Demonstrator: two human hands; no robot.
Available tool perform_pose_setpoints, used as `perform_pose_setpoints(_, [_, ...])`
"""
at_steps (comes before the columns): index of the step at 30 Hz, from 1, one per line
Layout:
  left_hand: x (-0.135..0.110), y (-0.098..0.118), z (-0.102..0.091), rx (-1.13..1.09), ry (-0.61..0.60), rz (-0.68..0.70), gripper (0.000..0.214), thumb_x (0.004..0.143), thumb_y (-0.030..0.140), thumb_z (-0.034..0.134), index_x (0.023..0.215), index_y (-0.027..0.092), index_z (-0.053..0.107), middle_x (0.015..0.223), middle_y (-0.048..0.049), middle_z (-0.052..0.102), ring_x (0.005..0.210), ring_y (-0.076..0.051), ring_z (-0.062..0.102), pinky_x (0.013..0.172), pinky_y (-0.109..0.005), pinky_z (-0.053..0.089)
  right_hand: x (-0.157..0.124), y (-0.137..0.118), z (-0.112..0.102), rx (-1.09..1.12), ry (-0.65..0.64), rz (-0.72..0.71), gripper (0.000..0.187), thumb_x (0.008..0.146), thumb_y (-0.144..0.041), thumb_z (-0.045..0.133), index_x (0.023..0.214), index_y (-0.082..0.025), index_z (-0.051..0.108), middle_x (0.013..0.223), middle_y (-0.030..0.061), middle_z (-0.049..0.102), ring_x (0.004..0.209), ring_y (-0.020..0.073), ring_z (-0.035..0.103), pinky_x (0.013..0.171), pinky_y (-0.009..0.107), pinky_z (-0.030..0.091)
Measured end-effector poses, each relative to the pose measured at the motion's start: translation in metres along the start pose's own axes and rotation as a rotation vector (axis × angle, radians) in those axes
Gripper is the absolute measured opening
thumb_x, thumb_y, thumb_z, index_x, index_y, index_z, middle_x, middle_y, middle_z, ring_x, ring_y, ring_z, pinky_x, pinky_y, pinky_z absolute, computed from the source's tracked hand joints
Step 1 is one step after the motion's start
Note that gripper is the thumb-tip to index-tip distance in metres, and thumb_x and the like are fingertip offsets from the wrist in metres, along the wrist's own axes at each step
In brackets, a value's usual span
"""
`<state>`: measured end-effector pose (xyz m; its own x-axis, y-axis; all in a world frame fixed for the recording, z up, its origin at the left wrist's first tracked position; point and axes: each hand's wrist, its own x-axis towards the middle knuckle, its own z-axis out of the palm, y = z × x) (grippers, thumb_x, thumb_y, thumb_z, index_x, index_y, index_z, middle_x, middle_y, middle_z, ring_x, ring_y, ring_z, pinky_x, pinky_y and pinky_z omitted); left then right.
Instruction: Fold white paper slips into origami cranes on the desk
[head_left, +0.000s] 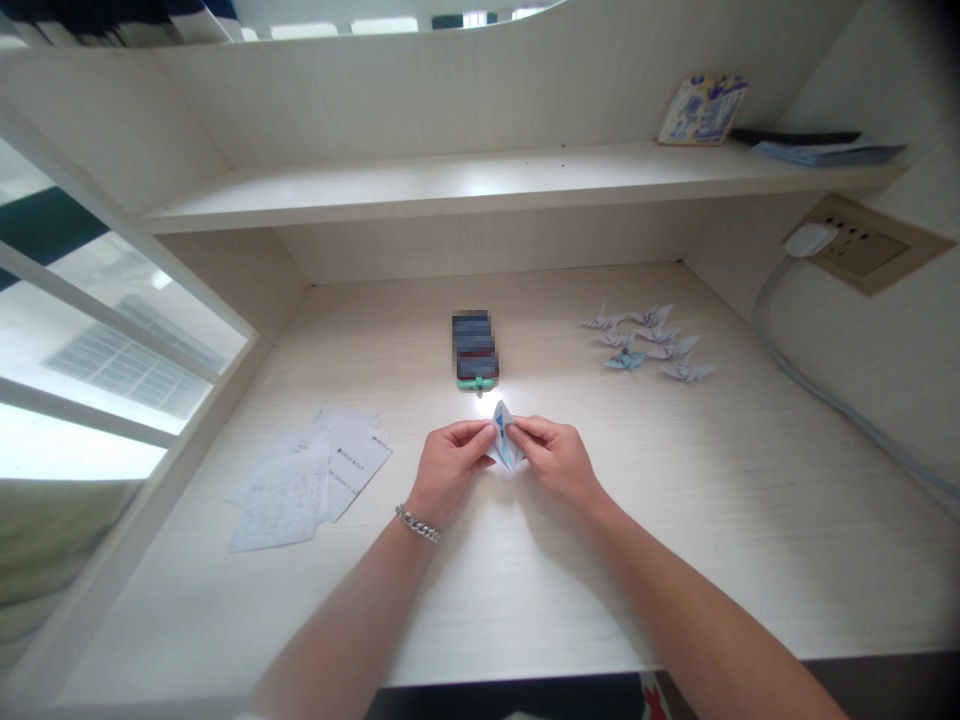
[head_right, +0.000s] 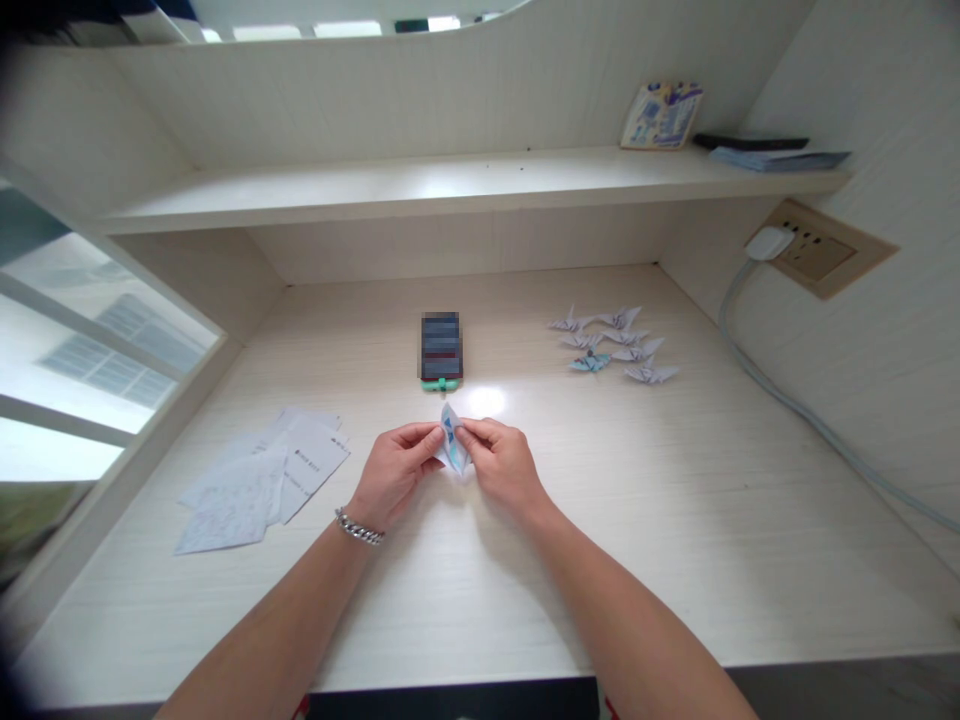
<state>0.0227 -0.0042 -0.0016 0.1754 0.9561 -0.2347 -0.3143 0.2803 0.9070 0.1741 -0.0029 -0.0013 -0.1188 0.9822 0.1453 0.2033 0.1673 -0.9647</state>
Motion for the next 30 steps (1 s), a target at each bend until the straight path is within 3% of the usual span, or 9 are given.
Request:
perform_pose_setpoints(6, [0.0012, -0.0014, -0.0013, 0.035, 0.068, 0.018, 0.032, 0.061, 0.03, 0.075, 0.085, 0.01, 0.071, 0.08, -0.0091, 0.071, 0.068, -0.016, 0.063, 0.064, -0.027, 0.05, 0.0001, 0.0001, 0.0022, 0.092, -0.025, 0.059, 0.028, 0.081, -0.033, 0.056, 0.1, -0.018, 0.07, 0.088, 0.0056, 0.07, 0.081, 0.0213, 0.062, 0.07, 0.03, 0.046])
perform_pose_setpoints(14, [0.0034, -0.0049, -0.0029, 0.173, 0.074, 0.05, 0.031, 0.068, 0.032, 0.07, 0.089, 0.009, 0.068, 0.082, -0.0098, 0.069, 0.069, -0.016, 0.062, 0.062, -0.026, 0.049, 0.0005, -0.0007, 0.0041, 0.148, -0.038, 0.131, 0.03, 0.08, -0.035, 0.056, 0.096, -0.016, 0.071, 0.079, 0.005, 0.069, 0.074, 0.0206, 0.061, 0.062, 0.028, 0.045])
perform_pose_setpoints(22, [0.0007, -0.0041, -0.0017, 0.206, 0.026, 0.04, 0.032, 0.069, 0.035, 0.069, 0.088, 0.01, 0.066, 0.081, -0.009, 0.068, 0.069, -0.016, 0.062, 0.062, -0.026, 0.049, 0.0, 0.0025, 0.0053, 0.103, -0.041, 0.133, 0.032, 0.082, -0.038, 0.053, 0.093, -0.014, 0.072, 0.071, 0.0043, 0.066, 0.066, 0.0181, 0.058, 0.057, 0.027, 0.042])
perform_pose_setpoints(30, [-0.0004, 0.0008, -0.0031, 0.192, -0.05, -0.013, 0.025, 0.07, 0.032, 0.068, 0.08, 0.009, 0.066, 0.073, -0.0068, 0.065, 0.063, -0.013, 0.058, 0.059, -0.024, 0.045, 0.0008, -0.0009, -0.0002, 0.051, -0.032, 0.129, 0.022, 0.077, -0.031, 0.059, 0.089, -0.016, 0.071, 0.086, 0.0072, 0.069, 0.076, 0.0201, 0.063, 0.065, 0.029, 0.048])
